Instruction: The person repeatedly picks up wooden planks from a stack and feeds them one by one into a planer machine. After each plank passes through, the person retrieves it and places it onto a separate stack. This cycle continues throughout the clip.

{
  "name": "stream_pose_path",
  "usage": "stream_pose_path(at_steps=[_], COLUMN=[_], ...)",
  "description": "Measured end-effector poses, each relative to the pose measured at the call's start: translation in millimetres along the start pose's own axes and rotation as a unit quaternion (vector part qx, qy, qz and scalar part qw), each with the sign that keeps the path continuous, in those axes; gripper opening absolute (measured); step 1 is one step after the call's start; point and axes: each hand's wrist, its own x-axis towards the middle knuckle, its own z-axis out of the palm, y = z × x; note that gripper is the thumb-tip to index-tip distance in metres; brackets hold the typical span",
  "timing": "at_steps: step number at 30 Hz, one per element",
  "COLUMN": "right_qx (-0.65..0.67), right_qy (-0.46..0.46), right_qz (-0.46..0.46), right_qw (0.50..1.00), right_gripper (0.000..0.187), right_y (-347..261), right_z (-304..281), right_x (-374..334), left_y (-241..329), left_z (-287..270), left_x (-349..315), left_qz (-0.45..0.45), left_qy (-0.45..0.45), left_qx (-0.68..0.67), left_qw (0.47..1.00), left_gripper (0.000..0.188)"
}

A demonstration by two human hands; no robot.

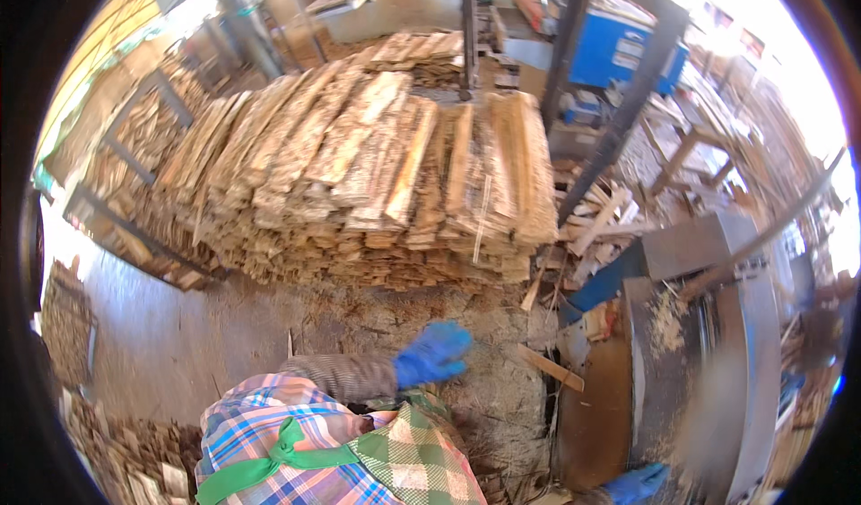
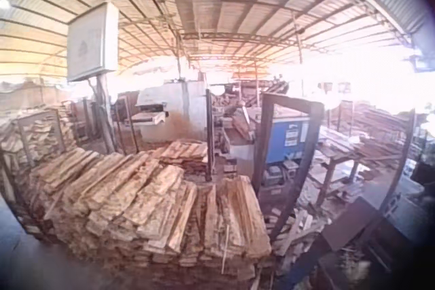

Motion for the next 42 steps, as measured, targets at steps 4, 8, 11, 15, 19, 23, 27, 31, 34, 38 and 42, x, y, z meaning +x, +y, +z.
stream_pose_path(at_steps=[4,8,11,15,19,23,27,31,34,38,42], right_qx=[0.151,0.29,0.292,0.299,0.162,0.084,0.05,0.155,0.195,0.196,0.138], right_qy=[-0.294,-0.456,-0.432,-0.36,-0.342,-0.316,-0.322,-0.299,-0.28,-0.251,-0.255], right_qz=[-0.051,-0.267,-0.525,-0.66,-0.73,-0.754,-0.78,-0.792,-0.822,-0.844,-0.819], right_qw=[0.942,0.798,0.673,0.588,0.569,0.569,0.534,0.509,0.455,0.431,0.495], right_gripper=[0.054,0.072,0.085,0.082,0.078,0.089,0.079,0.07,0.065,0.05,0.053], right_y=[-194.5,-355.9,-490.4,-641.2,-732.3,-763.9,-788.9,-805.2,-773.3,-657.0,-526.9], right_z=[34.8,56.3,53.0,35.9,-1.5,22.2,24.2,12.5,-33.2,-77.7,-87.0], right_x=[-165.3,-320.7,-394.5,-488.5,-585.0,-626.6,-614.2,-540.0,-472.8,-395.1,-334.6], left_y=[-93.5,-171.4,-222.7,-270.4,-270.2,-262.6,-246.4,-208.1,-230.2,-222.8,-107.2], left_z=[-87.0,-173.8,-199.1,-216.1,-224.2,-237.6,-244.1,-283.7,-296.9,-301.6,-281.0], left_x=[-112.2,-174.0,-216.5,-257.5,-279.7,-268.5,-265.7,-221.5,-178.5,-113.2,-65.5], left_qz=[-0.2,-0.317,-0.335,-0.259,-0.239,-0.215,-0.088,0.05,0.206,0.299,0.173], left_qy=[0.256,0.463,0.601,0.723,0.724,0.686,0.557,0.345,0.221,0.113,0.12], left_qx=[0.166,0.171,0.001,-0.301,-0.422,-0.471,-0.609,-0.804,-0.891,-0.93,-0.925], left_qw=[0.931,0.81,0.726,0.566,0.491,0.511,0.557,0.481,0.338,0.178,0.315], left_gripper=[0.085,0.095,0.087,0.074,0.067,0.058,0.062,0.093,0.108,0.099,0.081])
